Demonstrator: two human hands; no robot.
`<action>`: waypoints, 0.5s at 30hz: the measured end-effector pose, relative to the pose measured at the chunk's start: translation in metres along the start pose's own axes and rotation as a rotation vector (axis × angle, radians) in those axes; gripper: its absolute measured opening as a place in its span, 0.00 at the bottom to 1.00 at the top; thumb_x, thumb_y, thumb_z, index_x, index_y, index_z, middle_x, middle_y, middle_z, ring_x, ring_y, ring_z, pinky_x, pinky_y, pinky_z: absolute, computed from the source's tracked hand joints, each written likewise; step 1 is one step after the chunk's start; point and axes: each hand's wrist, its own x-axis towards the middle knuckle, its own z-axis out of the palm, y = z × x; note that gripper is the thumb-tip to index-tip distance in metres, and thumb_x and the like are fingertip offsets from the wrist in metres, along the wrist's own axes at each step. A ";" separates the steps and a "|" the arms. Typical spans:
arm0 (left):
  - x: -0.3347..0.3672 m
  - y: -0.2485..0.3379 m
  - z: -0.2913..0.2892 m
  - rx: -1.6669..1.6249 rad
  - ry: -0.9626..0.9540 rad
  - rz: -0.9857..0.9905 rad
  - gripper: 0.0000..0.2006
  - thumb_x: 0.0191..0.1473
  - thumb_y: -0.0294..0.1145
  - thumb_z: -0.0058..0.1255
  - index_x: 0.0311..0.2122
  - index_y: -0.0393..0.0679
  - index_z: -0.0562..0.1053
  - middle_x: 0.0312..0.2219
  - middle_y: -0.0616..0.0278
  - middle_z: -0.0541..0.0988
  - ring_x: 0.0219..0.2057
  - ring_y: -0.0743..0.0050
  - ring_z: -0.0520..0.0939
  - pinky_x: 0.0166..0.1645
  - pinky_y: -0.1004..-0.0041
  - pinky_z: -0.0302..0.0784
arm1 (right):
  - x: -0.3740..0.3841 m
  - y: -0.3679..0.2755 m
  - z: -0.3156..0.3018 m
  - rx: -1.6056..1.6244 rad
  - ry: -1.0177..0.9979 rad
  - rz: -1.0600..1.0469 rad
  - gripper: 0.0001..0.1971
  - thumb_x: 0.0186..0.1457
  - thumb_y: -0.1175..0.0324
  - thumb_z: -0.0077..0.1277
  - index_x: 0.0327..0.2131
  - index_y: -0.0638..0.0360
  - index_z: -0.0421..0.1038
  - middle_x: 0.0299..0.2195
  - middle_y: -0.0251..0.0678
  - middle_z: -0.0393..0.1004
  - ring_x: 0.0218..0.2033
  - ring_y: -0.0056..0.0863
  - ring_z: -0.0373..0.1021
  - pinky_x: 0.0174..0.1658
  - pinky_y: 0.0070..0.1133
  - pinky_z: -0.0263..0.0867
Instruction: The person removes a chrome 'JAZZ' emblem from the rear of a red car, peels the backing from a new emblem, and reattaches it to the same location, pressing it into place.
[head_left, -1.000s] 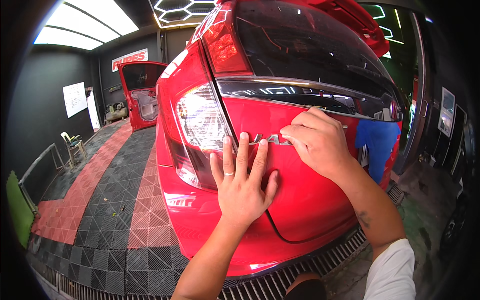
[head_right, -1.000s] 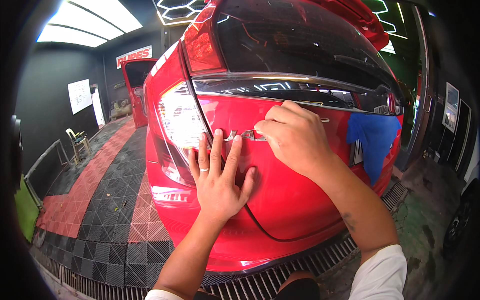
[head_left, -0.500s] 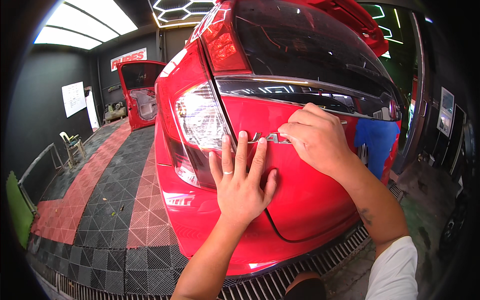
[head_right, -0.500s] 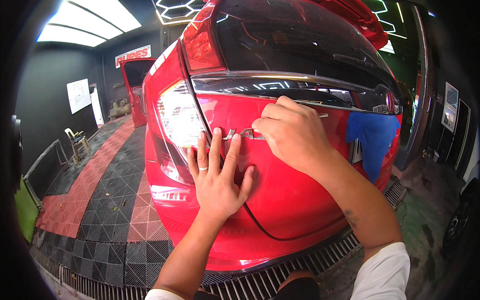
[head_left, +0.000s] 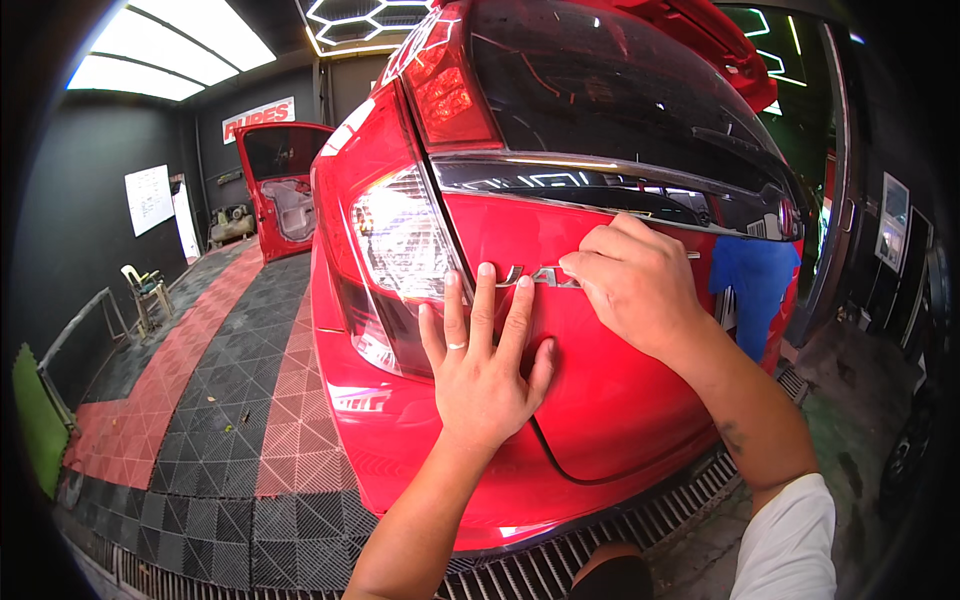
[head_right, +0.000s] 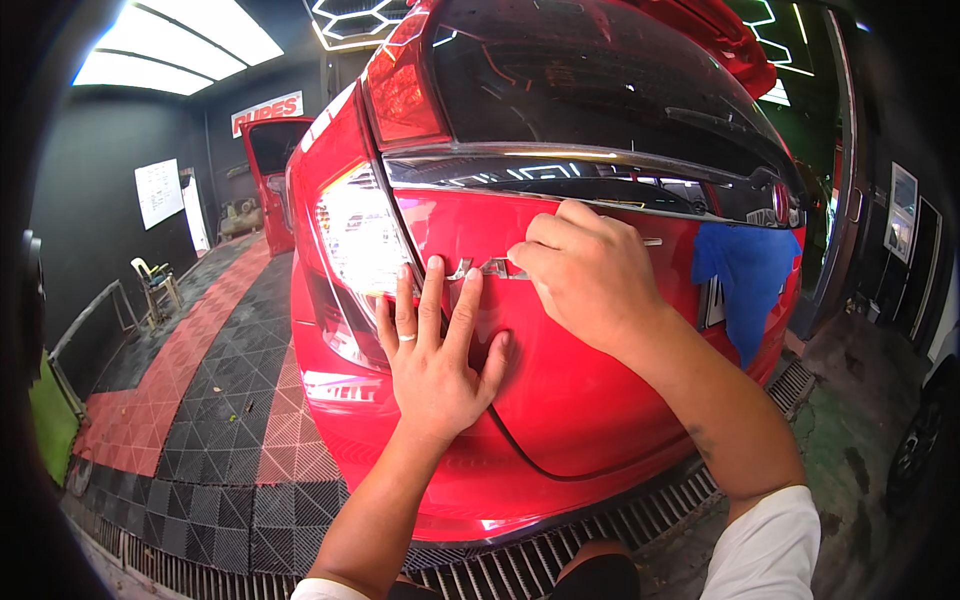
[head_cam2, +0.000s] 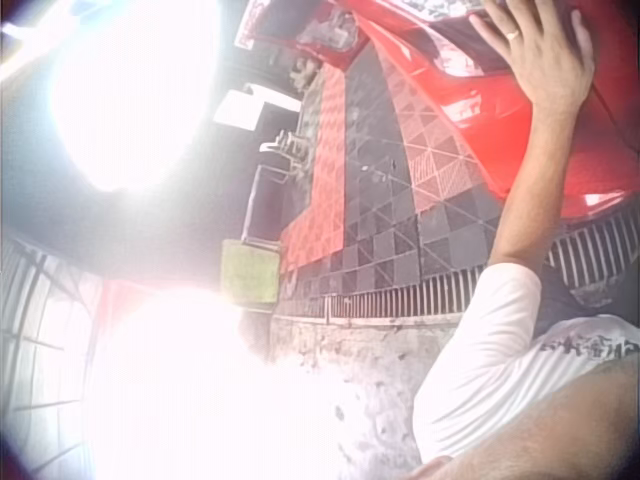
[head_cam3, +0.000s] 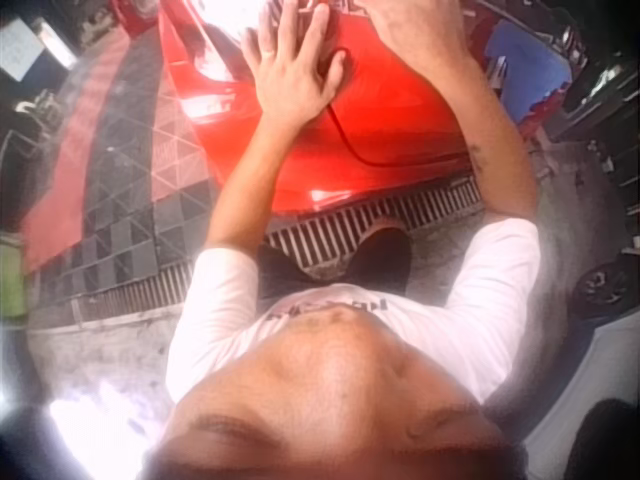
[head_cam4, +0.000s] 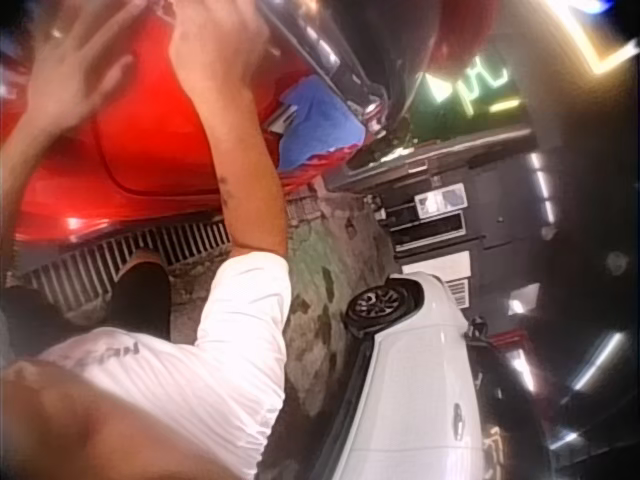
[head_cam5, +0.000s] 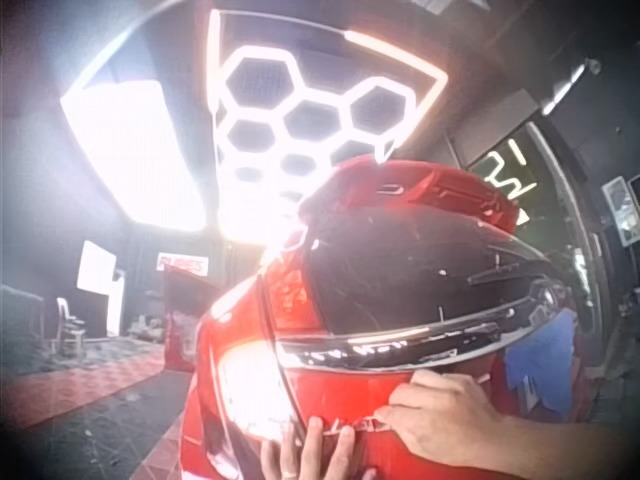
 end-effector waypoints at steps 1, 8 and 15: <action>0.000 0.000 0.000 0.001 -0.001 0.000 0.38 0.62 0.51 0.67 0.76 0.57 0.75 0.80 0.48 0.66 0.82 0.36 0.59 0.84 0.36 0.43 | -0.001 0.000 0.000 0.001 0.005 -0.002 0.11 0.49 0.78 0.71 0.38 0.56 0.88 0.35 0.31 0.83 0.37 0.34 0.78 0.39 0.31 0.79; 0.001 0.001 -0.001 0.007 -0.003 -0.005 0.37 0.63 0.51 0.67 0.76 0.57 0.76 0.80 0.47 0.66 0.83 0.37 0.58 0.84 0.36 0.42 | 0.000 -0.002 -0.001 0.005 0.010 0.002 0.10 0.49 0.77 0.72 0.37 0.56 0.88 0.34 0.31 0.83 0.37 0.34 0.78 0.38 0.31 0.78; 0.000 0.001 -0.001 0.003 0.001 -0.002 0.37 0.62 0.51 0.67 0.76 0.56 0.76 0.80 0.47 0.66 0.83 0.37 0.59 0.84 0.37 0.42 | 0.002 -0.004 0.000 0.006 0.038 0.011 0.10 0.49 0.78 0.72 0.37 0.57 0.88 0.35 0.31 0.83 0.37 0.34 0.78 0.38 0.31 0.78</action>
